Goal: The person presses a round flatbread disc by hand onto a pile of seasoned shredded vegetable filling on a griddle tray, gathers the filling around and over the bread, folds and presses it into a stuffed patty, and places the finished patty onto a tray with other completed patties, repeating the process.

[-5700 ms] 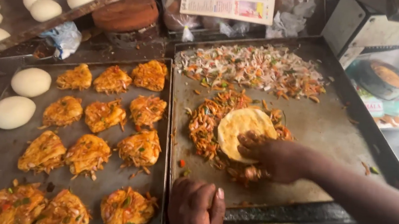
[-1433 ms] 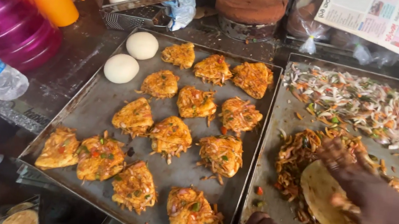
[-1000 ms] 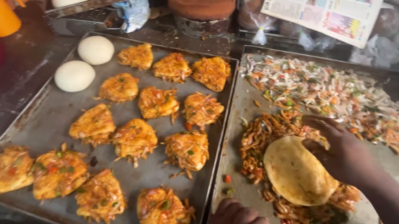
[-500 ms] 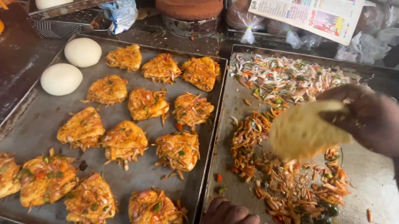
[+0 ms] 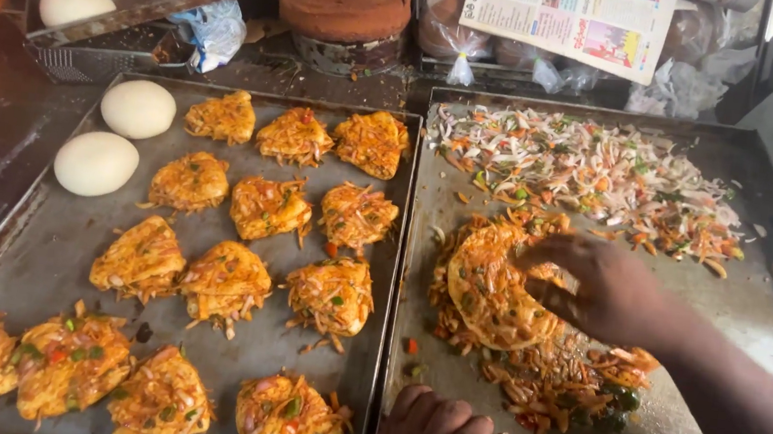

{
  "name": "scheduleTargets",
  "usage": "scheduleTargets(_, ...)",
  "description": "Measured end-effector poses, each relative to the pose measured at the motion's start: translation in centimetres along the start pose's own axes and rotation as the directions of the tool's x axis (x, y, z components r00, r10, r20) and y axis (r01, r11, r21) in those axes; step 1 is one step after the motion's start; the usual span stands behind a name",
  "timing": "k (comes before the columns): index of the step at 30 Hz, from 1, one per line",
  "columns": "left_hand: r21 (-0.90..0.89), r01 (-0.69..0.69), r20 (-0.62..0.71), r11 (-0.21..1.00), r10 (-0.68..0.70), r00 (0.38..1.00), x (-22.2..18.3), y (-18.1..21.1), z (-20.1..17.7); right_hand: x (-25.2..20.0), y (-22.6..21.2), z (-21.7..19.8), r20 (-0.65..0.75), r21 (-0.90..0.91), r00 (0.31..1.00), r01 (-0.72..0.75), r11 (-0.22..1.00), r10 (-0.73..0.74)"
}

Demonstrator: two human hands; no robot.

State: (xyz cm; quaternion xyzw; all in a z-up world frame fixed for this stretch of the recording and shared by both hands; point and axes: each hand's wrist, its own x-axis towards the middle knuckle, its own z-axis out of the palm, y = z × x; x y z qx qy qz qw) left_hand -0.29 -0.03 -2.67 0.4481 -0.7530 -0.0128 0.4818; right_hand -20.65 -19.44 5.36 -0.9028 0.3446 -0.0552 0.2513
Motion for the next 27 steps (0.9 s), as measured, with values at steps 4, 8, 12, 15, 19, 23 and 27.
scheduleTargets(4,0.004,-0.016,0.003,1.0,0.016,1.0,-0.3,-0.5,0.7,4.1,-2.0,2.3,0.1,-0.406,0.993,-0.021,0.913,0.067)
scheduleTargets(8,0.001,0.024,0.094,1.0,-0.024,0.995,0.1,-0.2,0.3,5.9,-7.5,1.4,0.347,-0.482,0.916,-0.011,0.876,0.202)
scheduleTargets(12,-0.007,0.015,0.121,1.0,-0.014,0.993,-0.2,-0.3,0.4,5.3,-5.8,3.6,0.267,-0.549,0.946,-0.007,0.836,0.184)
scheduleTargets(15,0.007,-0.013,0.053,1.0,0.012,0.999,0.0,0.7,-0.7,3.3,-3.5,7.1,0.163,-0.516,0.973,-0.057,0.855,0.164)
scheduleTargets(19,0.004,-0.014,0.054,1.0,0.014,0.998,0.1,0.5,-1.1,2.1,-2.1,8.1,-0.018,-0.496,0.912,0.348,0.795,-0.41)
scheduleTargets(23,-0.002,-0.06,0.035,0.998,0.06,0.998,0.5,0.2,-0.5,2.2,-13.5,-0.8,0.58,-0.667,0.739,0.189,0.72,0.343)
scheduleTargets(27,-0.029,-0.073,-0.005,0.997,0.073,0.997,0.5,0.4,-0.7,0.0,3.4,5.9,0.291,0.014,0.949,-0.133,0.991,0.123)
